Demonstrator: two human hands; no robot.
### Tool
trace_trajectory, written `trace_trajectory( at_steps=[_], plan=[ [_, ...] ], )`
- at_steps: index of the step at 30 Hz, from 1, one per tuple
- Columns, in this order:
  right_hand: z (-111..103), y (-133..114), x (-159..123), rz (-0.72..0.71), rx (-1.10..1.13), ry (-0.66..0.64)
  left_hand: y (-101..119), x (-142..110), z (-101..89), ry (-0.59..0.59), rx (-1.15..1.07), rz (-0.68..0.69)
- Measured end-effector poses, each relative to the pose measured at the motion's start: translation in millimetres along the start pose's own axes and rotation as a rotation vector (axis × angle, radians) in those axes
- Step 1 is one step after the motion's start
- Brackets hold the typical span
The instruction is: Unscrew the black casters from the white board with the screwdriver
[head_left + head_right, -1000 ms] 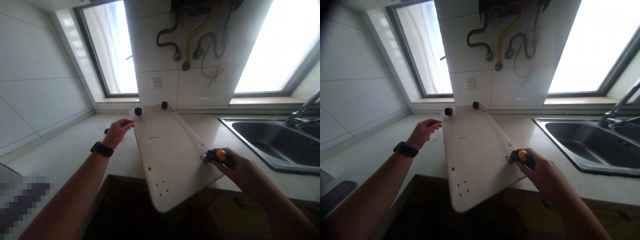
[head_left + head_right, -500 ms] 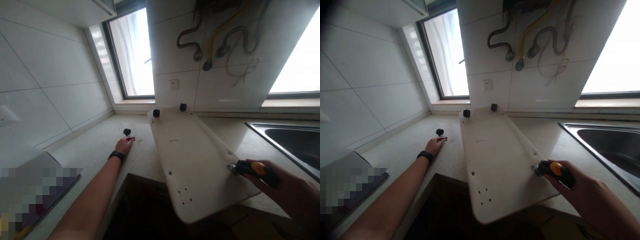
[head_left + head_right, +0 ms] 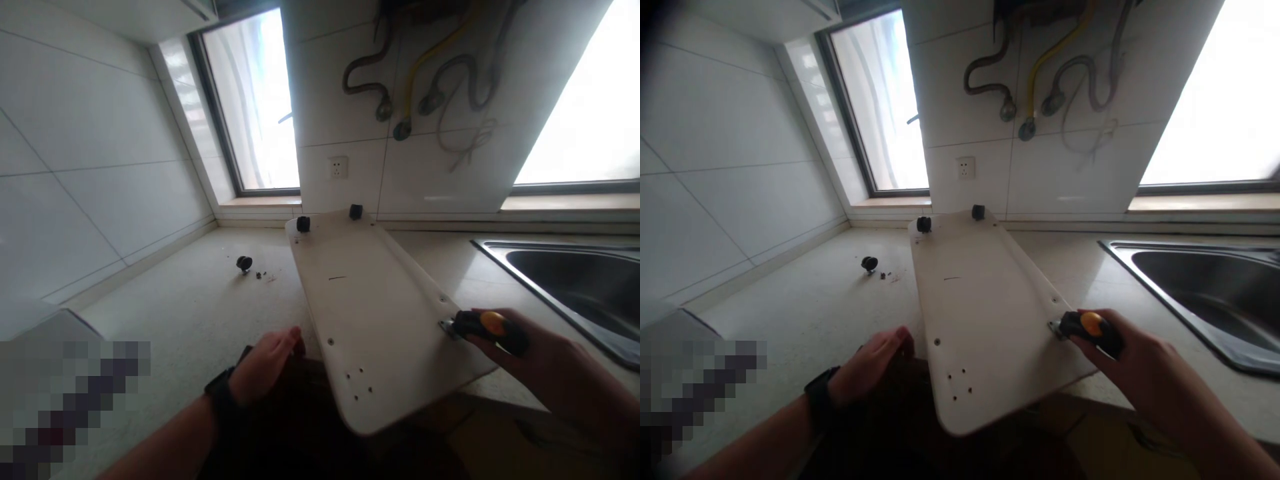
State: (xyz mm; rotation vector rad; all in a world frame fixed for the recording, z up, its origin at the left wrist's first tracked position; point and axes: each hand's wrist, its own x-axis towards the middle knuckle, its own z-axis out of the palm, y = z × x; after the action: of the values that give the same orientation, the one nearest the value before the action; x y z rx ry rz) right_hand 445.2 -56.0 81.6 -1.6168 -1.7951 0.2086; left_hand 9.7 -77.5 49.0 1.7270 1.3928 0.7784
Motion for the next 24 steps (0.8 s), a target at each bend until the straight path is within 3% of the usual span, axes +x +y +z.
trace_trajectory(
  at_steps=[2, 4, 7, 13, 16, 19, 24],
  plan=[
    [-5.1, -10.2, -1.0, 0.078, -0.086, -0.076, 15.4, -15.1, 30.7, -0.215, -0.367, -0.027],
    [-8.4, -17.2, -1.2, 0.07, -0.09, -0.078, 23.4, -20.6, 52.6, -0.273, -0.591, -0.054],
    [-10.7, -21.6, -1.7, 0.046, -0.114, -0.084, 26.8, -18.7, 67.7, -0.272, -0.719, -0.149],
    [-20.3, -27.0, -0.9, 0.026, 0.005, -0.042, 37.2, -20.1, 61.9, -0.19, -0.6, -0.149],
    [-32.9, -36.8, 3.5, 0.147, 0.216, 0.064, 44.9, -22.5, 58.9, -0.142, -0.558, -0.108],
    [-46.3, -52.0, 8.6, 0.3, 0.424, 0.127, 47.1, -21.5, 55.1, -0.166, -0.573, -0.134],
    [-53.9, -76.2, 12.4, 0.278, 0.519, 0.1, 48.4, -13.8, 31.8, -0.222, -0.623, -0.179]
  ],
)
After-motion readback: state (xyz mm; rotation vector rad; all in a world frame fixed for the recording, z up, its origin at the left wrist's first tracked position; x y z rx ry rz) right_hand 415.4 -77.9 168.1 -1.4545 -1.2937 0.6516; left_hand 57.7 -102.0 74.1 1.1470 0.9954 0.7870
